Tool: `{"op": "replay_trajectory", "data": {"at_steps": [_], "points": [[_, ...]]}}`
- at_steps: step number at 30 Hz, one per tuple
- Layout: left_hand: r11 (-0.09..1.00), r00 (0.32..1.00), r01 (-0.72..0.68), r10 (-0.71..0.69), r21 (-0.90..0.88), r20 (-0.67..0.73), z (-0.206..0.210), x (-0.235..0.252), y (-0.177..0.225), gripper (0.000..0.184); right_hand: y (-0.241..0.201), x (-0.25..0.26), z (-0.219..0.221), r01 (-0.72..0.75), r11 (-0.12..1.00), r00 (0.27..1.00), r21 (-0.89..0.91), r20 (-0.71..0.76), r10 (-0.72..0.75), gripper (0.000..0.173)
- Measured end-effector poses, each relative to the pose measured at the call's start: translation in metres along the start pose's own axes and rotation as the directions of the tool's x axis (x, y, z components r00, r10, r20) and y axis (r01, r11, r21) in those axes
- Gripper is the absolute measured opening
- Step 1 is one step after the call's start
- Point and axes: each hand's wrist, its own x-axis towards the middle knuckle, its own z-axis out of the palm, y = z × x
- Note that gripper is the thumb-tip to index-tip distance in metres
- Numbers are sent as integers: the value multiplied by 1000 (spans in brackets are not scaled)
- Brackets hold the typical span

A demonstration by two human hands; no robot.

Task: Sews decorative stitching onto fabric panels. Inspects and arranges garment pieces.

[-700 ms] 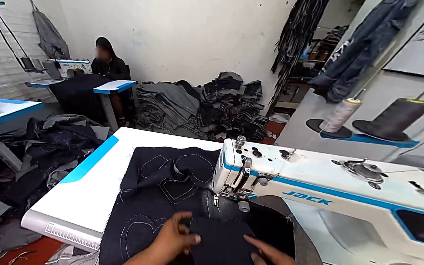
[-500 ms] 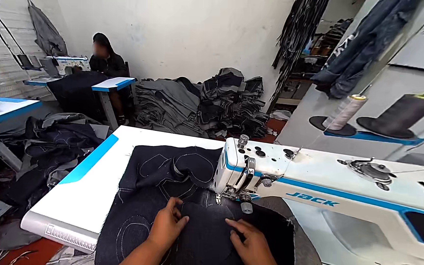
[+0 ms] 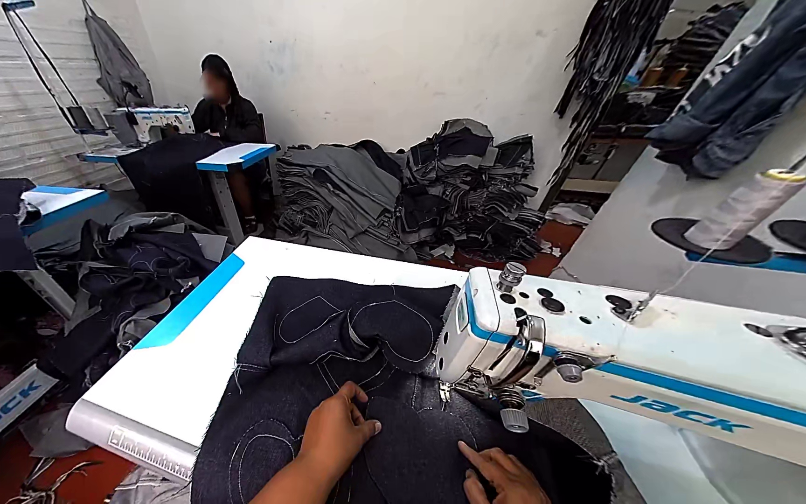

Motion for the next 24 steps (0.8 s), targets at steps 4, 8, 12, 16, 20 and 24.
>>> {"op": "replay_trajectory", "data": {"at_steps": [4, 8, 12, 16, 20, 24], "points": [[998, 1000, -9, 10, 64, -9, -2, 0, 5, 47, -1, 0, 0, -4, 1000, 1000, -12, -3, 4, 33], [832, 890, -393, 452, 391, -67, 27, -28, 11, 33, -1, 0, -2, -10, 1000, 1000, -13, 5, 10, 33], [614, 706, -700, 674, 364, 220, 66, -40, -1, 40, 2, 1, -2, -5, 1000, 1000, 0, 0, 5, 32], [675, 740, -673, 602, 302, 300, 58, -38, 2, 42, 2, 1, -3, -17, 1000, 1000, 2, 16, 17, 33], [688, 741, -670, 601, 278, 298, 58, -36, 2, 42, 2, 1, -3, -25, 1000, 1000, 7, 14, 25, 33], [689, 728, -682, 612, 246, 309, 56, -34, 1, 43, 1, 0, -3, -26, 1000, 1000, 4, 5, 26, 33]]}}
